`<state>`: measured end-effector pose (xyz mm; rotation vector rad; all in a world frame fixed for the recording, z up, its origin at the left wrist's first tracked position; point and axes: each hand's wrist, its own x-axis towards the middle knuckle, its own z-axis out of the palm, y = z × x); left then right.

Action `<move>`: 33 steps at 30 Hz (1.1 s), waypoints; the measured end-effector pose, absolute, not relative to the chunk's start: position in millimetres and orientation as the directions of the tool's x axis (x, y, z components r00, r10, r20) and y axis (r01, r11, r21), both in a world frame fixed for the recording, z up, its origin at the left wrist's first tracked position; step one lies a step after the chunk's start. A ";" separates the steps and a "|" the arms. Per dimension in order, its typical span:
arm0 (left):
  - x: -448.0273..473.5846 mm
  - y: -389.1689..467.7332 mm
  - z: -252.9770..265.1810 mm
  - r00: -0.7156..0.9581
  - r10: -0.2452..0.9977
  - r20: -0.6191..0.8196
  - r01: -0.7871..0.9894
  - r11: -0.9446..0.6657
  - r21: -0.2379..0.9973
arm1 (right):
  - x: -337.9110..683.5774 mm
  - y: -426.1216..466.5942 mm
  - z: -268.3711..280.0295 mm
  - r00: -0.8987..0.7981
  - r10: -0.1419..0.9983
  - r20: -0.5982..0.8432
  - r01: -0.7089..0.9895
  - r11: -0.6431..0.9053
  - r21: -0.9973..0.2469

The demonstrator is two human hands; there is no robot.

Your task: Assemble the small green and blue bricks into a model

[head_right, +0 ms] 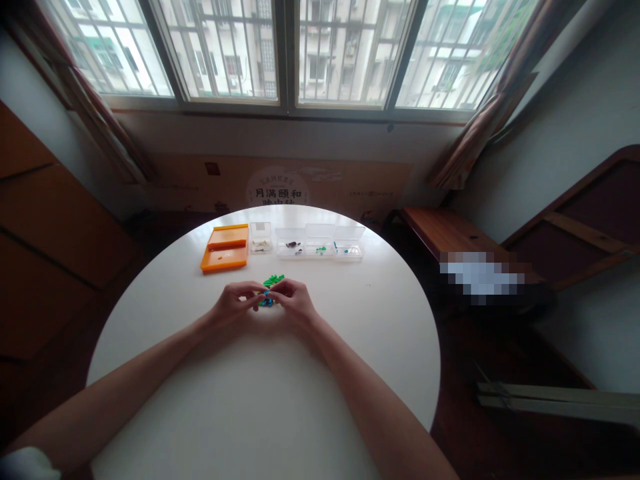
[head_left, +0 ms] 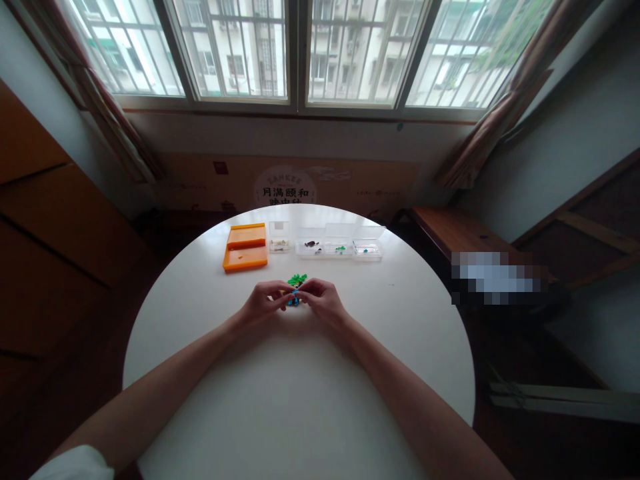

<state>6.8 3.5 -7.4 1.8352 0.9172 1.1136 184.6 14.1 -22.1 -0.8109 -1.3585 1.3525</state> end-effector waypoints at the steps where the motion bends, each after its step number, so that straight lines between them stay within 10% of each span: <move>1: 6.7 3.6 -7.9 0.354 0.868 0.348 0.182 -0.429 0.885 | 184.7 14.1 -22.2 -0.265 0.945 0.194 -0.188 0.146 -0.971; 33: 7.9 3.0 -5.3 0.324 0.863 0.388 0.207 -0.465 0.861 | 184.4 12.8 -21.1 -0.258 0.949 0.181 -0.176 0.138 -0.975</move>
